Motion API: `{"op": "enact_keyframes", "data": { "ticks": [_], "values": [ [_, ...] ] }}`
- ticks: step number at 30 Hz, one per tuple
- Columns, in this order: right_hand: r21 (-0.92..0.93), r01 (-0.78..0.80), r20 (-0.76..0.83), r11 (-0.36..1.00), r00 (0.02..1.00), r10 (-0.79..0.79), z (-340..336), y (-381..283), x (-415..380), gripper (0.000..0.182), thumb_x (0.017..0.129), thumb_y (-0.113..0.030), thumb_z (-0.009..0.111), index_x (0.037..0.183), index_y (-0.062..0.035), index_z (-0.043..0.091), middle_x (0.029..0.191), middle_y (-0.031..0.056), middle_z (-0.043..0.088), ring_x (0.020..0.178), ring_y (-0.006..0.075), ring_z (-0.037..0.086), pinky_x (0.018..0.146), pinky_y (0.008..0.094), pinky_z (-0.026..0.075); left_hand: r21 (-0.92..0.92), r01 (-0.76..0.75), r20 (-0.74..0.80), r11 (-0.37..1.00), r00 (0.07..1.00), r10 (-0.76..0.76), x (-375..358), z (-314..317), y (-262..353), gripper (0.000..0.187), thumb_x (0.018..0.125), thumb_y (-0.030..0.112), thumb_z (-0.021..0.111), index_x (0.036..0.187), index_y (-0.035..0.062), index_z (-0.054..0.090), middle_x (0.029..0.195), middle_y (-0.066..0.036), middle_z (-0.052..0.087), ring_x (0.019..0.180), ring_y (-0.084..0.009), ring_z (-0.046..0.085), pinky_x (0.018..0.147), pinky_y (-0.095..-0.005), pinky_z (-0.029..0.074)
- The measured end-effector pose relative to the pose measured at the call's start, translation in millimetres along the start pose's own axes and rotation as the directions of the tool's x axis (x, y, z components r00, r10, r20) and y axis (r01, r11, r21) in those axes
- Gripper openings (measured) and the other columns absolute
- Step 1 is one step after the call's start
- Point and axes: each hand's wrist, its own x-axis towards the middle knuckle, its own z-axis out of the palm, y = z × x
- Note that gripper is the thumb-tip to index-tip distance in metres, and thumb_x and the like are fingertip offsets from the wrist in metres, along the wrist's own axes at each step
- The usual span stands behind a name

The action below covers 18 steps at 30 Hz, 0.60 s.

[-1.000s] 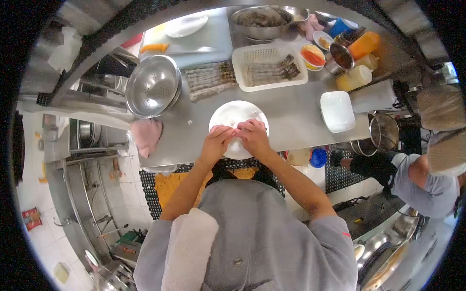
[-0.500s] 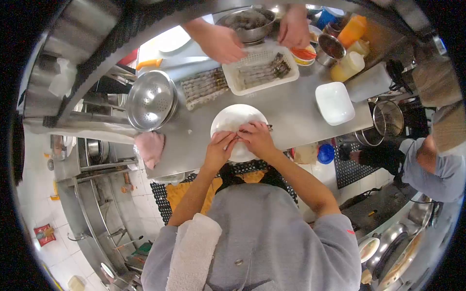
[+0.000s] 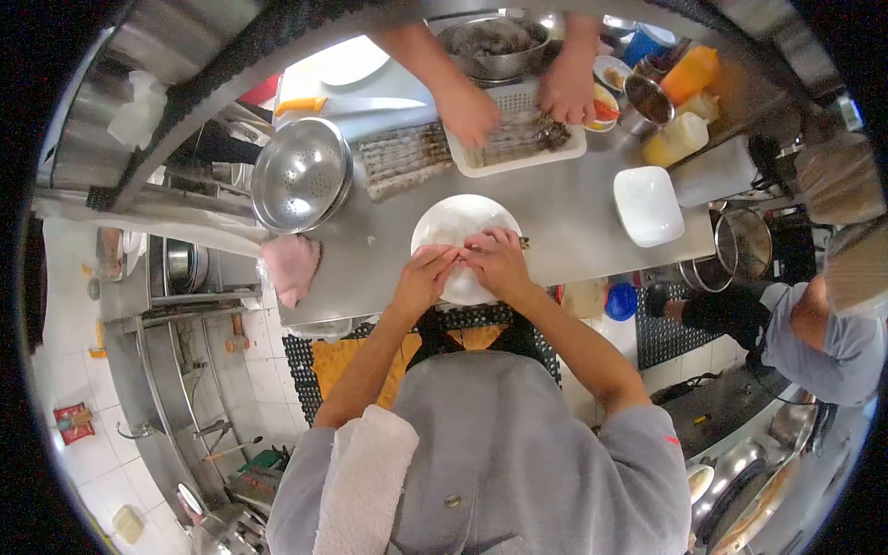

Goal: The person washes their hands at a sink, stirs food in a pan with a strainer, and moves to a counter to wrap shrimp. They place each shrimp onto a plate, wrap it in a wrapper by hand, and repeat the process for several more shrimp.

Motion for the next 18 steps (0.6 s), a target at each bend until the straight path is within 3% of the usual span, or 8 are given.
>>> {"op": "enact_keyframes", "data": {
  "ticks": [6, 13, 15, 18],
  "values": [
    [-0.03, -0.025, -0.038, 0.999, 0.999, 0.024, 5, -3, -1, 0.017, 0.075, -0.017, 0.076, 0.091, -0.0191, 0.074, 0.104, -0.005, 0.064, 0.102, 0.0255, 0.058, 0.088, 0.0442, 0.044, 0.071, -0.08, -0.016, 0.994, 0.997, 0.081, -2, 2, -2, 0.023, 0.085, 0.006, 0.069, 0.108, 0.005, 0.07, 0.109, -0.009, 0.069, 0.1, -0.0301, 0.065, 0.087, -0.0398, 0.054],
    [-0.042, -0.026, -0.022, 0.999, 0.999, 0.025, 4, -6, 0, 0.016, 0.08, -0.022, 0.072, 0.097, -0.0201, 0.073, 0.108, -0.0044, 0.063, 0.106, 0.0243, 0.056, 0.091, 0.046, 0.041, 0.147, -0.084, 0.001, 0.986, 0.996, 0.085, 0, -2, -1, 0.024, 0.085, 0.008, 0.07, 0.108, 0.0041, 0.069, 0.11, -0.009, 0.069, 0.103, -0.0298, 0.064, 0.089, -0.0393, 0.054],
    [-0.054, -0.073, 0.002, 0.996, 0.997, 0.073, 6, -8, -1, 0.017, 0.081, -0.023, 0.072, 0.098, -0.0204, 0.073, 0.109, -0.004, 0.062, 0.108, 0.0246, 0.055, 0.092, 0.0468, 0.041, 0.052, 0.003, 0.003, 0.999, 1.0, -0.003, 0, -4, 3, 0.023, 0.087, 0.01, 0.069, 0.11, 0.0045, 0.07, 0.111, -0.008, 0.068, 0.107, -0.0296, 0.062, 0.092, -0.0405, 0.053],
    [-0.037, -0.06, 0.007, 0.997, 0.998, 0.06, 6, -8, -2, 0.022, 0.079, -0.024, 0.074, 0.1, -0.0219, 0.073, 0.11, -0.0044, 0.062, 0.107, 0.0251, 0.055, 0.091, 0.0466, 0.041, 0.056, -0.033, 0.008, 0.998, 0.999, 0.033, -7, -2, -6, 0.023, 0.088, 0.011, 0.069, 0.109, 0.0047, 0.07, 0.111, -0.007, 0.069, 0.106, -0.0292, 0.062, 0.091, -0.0393, 0.053]
  ]
}}
